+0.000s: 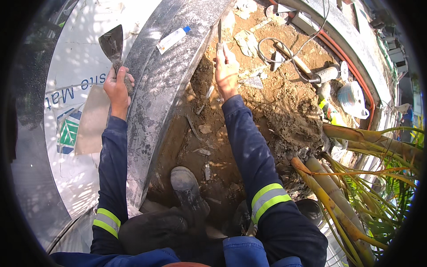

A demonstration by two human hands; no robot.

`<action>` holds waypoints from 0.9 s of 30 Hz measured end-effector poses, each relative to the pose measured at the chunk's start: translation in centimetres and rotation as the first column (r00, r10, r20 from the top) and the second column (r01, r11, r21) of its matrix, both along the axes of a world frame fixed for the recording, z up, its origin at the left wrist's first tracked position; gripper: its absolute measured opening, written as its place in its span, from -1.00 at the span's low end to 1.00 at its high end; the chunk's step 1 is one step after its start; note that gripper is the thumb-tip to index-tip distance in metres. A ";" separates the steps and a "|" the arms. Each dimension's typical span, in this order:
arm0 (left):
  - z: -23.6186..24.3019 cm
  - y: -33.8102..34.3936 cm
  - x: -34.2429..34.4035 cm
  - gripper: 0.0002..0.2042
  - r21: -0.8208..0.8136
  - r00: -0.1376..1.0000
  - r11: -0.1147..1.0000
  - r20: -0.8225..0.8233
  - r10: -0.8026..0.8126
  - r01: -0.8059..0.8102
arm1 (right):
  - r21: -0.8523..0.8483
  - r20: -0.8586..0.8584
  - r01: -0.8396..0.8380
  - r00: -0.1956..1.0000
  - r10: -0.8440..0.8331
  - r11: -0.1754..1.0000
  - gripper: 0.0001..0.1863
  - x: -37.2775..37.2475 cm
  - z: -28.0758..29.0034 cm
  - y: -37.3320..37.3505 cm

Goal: The person scoops mortar from a pile and applies it to a curved concrete surface using a trowel and a smaller tool. They spread and smooth the mortar along the edge of the structure.

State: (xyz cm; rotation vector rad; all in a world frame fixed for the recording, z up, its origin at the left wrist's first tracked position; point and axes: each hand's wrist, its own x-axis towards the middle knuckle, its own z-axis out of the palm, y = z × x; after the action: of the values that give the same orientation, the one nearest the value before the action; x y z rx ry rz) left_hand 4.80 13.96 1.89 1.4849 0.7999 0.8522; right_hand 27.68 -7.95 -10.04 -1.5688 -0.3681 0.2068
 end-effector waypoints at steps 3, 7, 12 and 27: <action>0.0 -0.1 -0.2 -0.79 -0.001 1.000 1.000 0.001 0.017 -0.017 | -0.049 -0.004 0.013 1.000 -0.013 0.999 -0.55 0.2 -0.3 0.7; -0.1 0.6 -1.1 -0.81 -0.001 1.000 1.000 0.003 0.029 -0.029 | 0.003 -0.169 0.005 0.986 -0.005 1.000 -0.57 0.5 0.8 0.7; -0.2 0.1 -0.4 -0.79 0.002 0.999 1.000 0.045 0.027 -0.027 | -0.170 0.205 -0.040 0.976 0.075 0.985 -0.58 -0.3 -0.4 -0.2; -0.5 0.3 -0.4 -0.78 -0.016 1.000 1.000 0.013 0.018 -0.018 | 0.067 -0.463 -0.119 0.876 0.137 0.991 -0.72 -5.0 12.6 -6.8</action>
State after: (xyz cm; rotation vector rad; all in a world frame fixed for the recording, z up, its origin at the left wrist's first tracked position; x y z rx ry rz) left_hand 4.38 14.23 1.39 1.4583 0.8097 0.8662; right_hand 22.65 -14.77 2.61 -1.4037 -0.0930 0.6663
